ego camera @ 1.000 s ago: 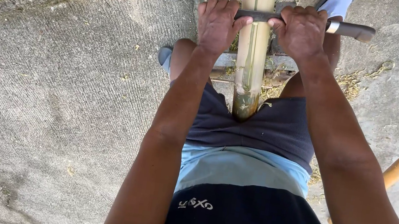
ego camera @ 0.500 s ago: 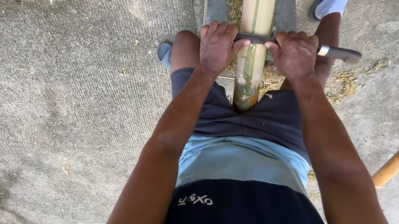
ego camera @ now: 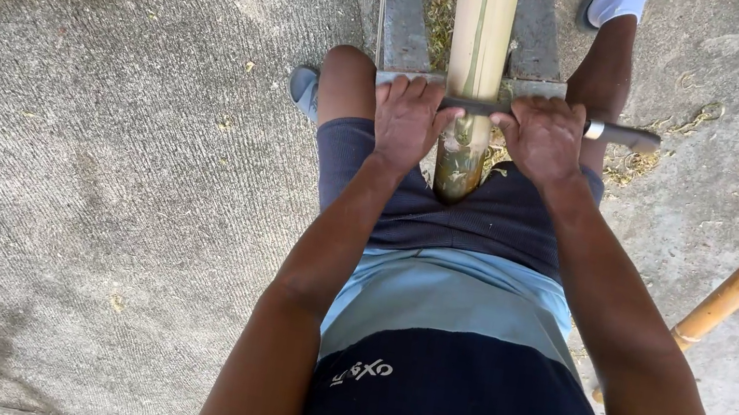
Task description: The recorder uses a large knife to strip the outer layer and shave a piece of bamboo held between their legs.
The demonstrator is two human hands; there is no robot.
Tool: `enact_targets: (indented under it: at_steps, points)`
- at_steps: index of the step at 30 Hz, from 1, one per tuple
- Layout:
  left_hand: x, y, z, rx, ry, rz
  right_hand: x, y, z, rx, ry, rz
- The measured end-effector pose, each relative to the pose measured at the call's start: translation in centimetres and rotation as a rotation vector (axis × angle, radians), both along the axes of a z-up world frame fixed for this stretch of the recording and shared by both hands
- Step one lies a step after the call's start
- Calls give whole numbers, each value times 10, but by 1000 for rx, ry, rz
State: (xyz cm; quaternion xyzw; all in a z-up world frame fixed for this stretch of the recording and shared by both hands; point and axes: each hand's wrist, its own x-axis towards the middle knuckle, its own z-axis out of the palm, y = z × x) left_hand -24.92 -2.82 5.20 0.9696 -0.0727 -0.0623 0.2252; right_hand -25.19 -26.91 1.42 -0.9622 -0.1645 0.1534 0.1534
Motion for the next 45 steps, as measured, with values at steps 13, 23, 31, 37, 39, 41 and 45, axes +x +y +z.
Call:
enact_targets:
  at_steps: [13,23,31,37,39,41,45]
  points:
    - [54,13,-36,0,-62,-50,64,3,7,32,-186,112]
    - [-7,13,-26,-14,5,-173,-18,1,18,195,-75,-23]
    - [56,14,-13,-43,-18,-174,21,-2,-1,198,18,-36]
    - [-21,7,-39,-2,253,-259,-49,-7,28,253,-72,-52]
    - [-15,7,-42,-24,104,-277,-39,-14,15,284,-32,0]
    - [28,12,-32,-44,38,-268,-4,-1,15,241,-15,-38]
    - [63,18,-17,-19,-102,-205,26,10,13,165,-86,-63]
